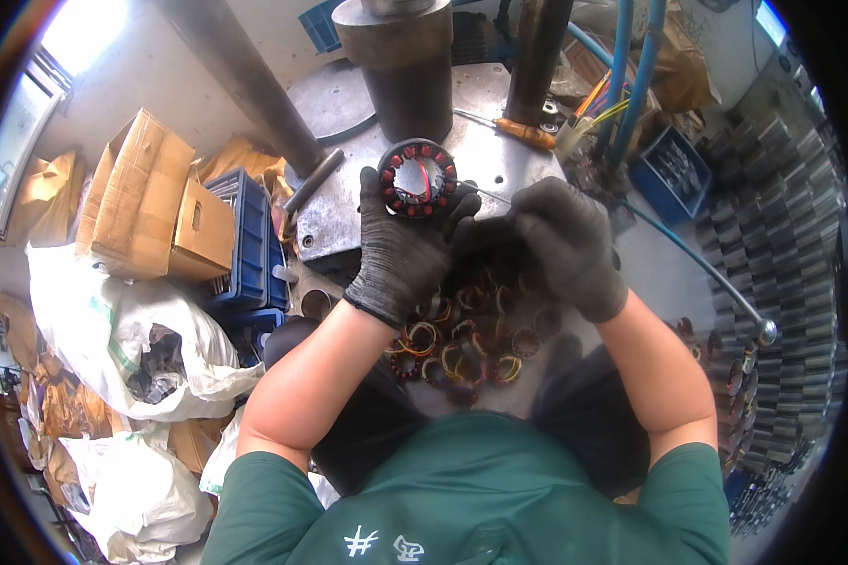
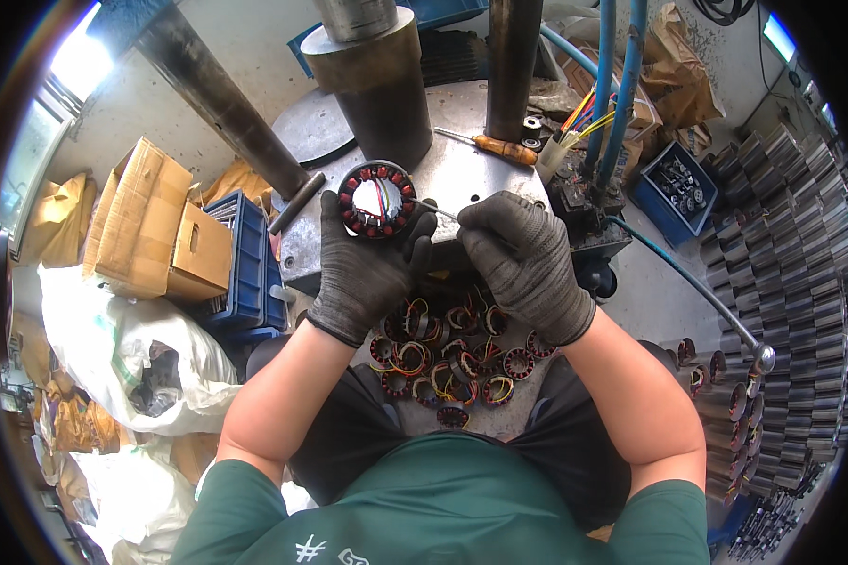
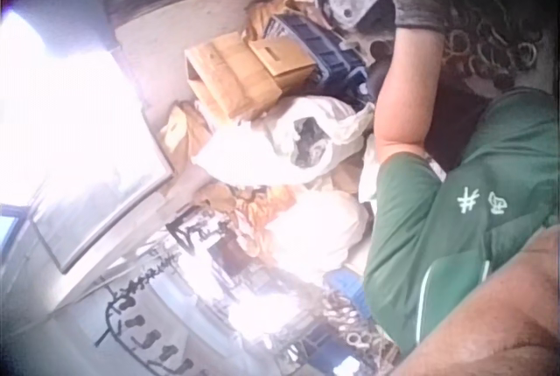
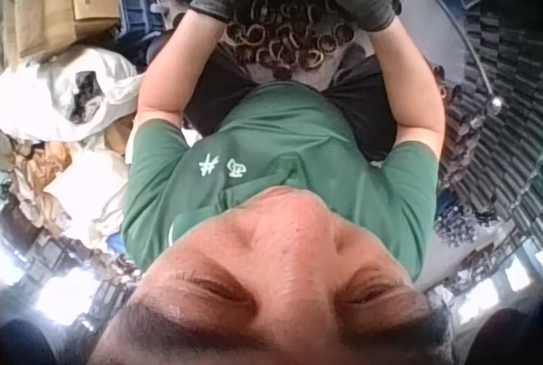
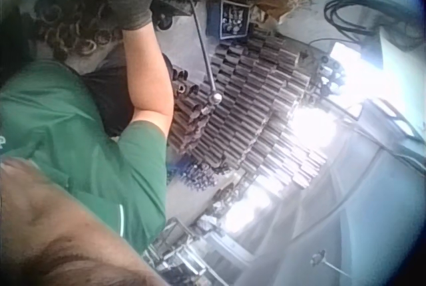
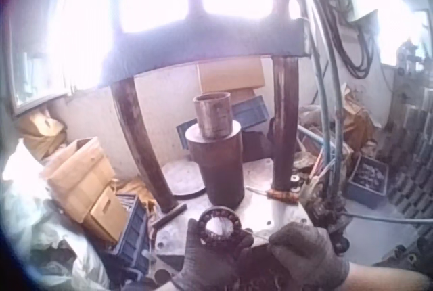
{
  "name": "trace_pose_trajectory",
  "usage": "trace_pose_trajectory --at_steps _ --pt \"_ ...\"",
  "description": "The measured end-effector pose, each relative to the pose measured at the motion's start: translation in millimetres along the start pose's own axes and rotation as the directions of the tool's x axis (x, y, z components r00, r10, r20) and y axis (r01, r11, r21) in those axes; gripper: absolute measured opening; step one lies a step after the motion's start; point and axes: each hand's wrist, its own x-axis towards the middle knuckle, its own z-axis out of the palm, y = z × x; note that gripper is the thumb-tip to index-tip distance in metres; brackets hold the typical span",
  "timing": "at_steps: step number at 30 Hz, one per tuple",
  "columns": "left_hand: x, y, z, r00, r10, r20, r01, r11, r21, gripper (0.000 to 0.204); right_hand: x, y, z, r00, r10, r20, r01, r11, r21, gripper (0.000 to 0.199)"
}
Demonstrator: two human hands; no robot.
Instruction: The person operates a vertical press machine to shape metal cylinders and uses a small pointed tool to adjust the internal wiring of motor stators.
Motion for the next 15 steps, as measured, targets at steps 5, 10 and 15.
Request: trace_pose_trajectory --at_steps 5,10,15 --pt "1.0 -3.7 -0.6 1.0 0.01 0.008 -0.01 1.0 0.008 0.099 0.4 -2.2 2.9 1.0 0.015 0.002 -0.015 0.999 -0.035 0.013" --pt "2.7 -3.3 -7.1 0.996 -0.017 0.09 0.018 1.0 -0.004 0.097 1.6 -6.6 5.1 0.998 0.045 0.043 -0.046 0.999 0.017 0.011" --pt "-0.4 -8.0 -1.8 0.998 -0.019 0.053 0.019 1.0 0.005 0.092 1.9 -2.9 6.6 0.997 0.017 0.076 -0.018 1.0 0.014 0.01"
